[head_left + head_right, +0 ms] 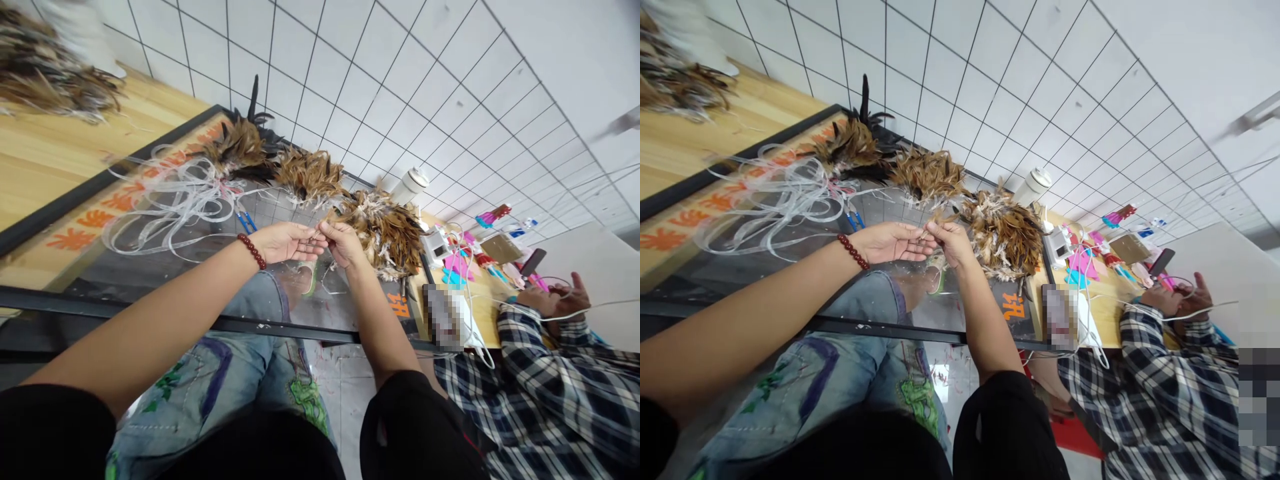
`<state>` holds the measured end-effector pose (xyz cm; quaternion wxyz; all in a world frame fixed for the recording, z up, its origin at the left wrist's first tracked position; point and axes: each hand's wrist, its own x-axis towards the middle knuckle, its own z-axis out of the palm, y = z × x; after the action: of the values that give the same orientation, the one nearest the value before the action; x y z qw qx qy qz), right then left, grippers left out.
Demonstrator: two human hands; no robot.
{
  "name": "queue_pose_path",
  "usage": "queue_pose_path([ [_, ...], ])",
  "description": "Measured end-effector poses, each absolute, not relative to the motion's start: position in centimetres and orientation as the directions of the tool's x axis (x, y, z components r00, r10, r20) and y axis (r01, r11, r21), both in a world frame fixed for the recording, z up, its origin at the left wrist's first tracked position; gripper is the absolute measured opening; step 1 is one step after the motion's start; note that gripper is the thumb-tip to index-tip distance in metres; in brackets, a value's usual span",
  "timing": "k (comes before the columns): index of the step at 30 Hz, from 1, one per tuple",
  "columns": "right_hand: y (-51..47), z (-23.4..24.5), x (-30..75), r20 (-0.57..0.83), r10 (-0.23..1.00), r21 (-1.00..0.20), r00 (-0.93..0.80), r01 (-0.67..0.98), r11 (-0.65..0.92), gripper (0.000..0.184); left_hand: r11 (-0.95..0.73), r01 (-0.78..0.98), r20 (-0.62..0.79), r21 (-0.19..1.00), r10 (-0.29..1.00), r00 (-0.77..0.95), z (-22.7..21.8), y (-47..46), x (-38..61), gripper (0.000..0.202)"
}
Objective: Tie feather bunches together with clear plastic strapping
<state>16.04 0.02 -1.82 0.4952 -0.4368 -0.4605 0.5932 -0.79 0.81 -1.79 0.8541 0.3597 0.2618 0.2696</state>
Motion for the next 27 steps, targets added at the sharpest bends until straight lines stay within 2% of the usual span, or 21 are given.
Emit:
queue_pose_path([
  [7,0.1,-2.2,16.1,0.0,0.988,-0.999,-0.154,-0.034,-0.005,0.032,0.552,-0.206,-0.286,0.808,0.673,0.682,-1.6,0.5,-0.6,0.01],
  [10,0.0,-2.0,16.1,0.185,0.976,-0.979,-0.112,0.068,0.193,0.045,0.524,-0.371,-0.282,0.766,0.793,0.54,-1.5,0.5,-0.3,0.002],
  [13,-0.4,-1.8,15.8,0.406,0.907,-0.843,-0.114,0.337,0.419,0.069,0.513,-0.498,-0.321,0.699,0.847,0.423,-1.3,0.6,-0.1,0.007],
  [14,-0.5,-1.8,15.7,0.46,0.879,-0.777,-0.122,0.423,0.465,0.069,0.514,-0.512,-0.328,0.688,0.85,0.413,-1.3,0.5,-0.1,0.008],
  [17,-0.8,-2.2,15.1,0.562,0.822,-0.649,-0.087,0.569,0.504,0.048,0.499,-0.537,-0.307,0.68,0.859,0.41,-1.1,0.4,0.1,0.007],
  [19,-0.9,-2.5,14.7,0.583,0.812,-0.649,-0.033,0.583,0.489,0.039,0.494,-0.542,-0.295,0.68,0.861,0.414,-1.0,0.3,0.1,0.006],
  [22,-0.9,-2.8,14.5,0.572,0.82,-0.689,0.017,0.552,0.469,0.036,0.488,-0.538,-0.277,0.687,0.861,0.427,-1.1,0.2,0.2,0.003],
  [27,-1.0,-2.6,14.4,0.522,0.853,-0.695,-0.025,0.567,0.442,0.024,0.433,-0.574,-0.252,0.695,0.894,0.37,-1.4,0.2,0.3,0.004],
])
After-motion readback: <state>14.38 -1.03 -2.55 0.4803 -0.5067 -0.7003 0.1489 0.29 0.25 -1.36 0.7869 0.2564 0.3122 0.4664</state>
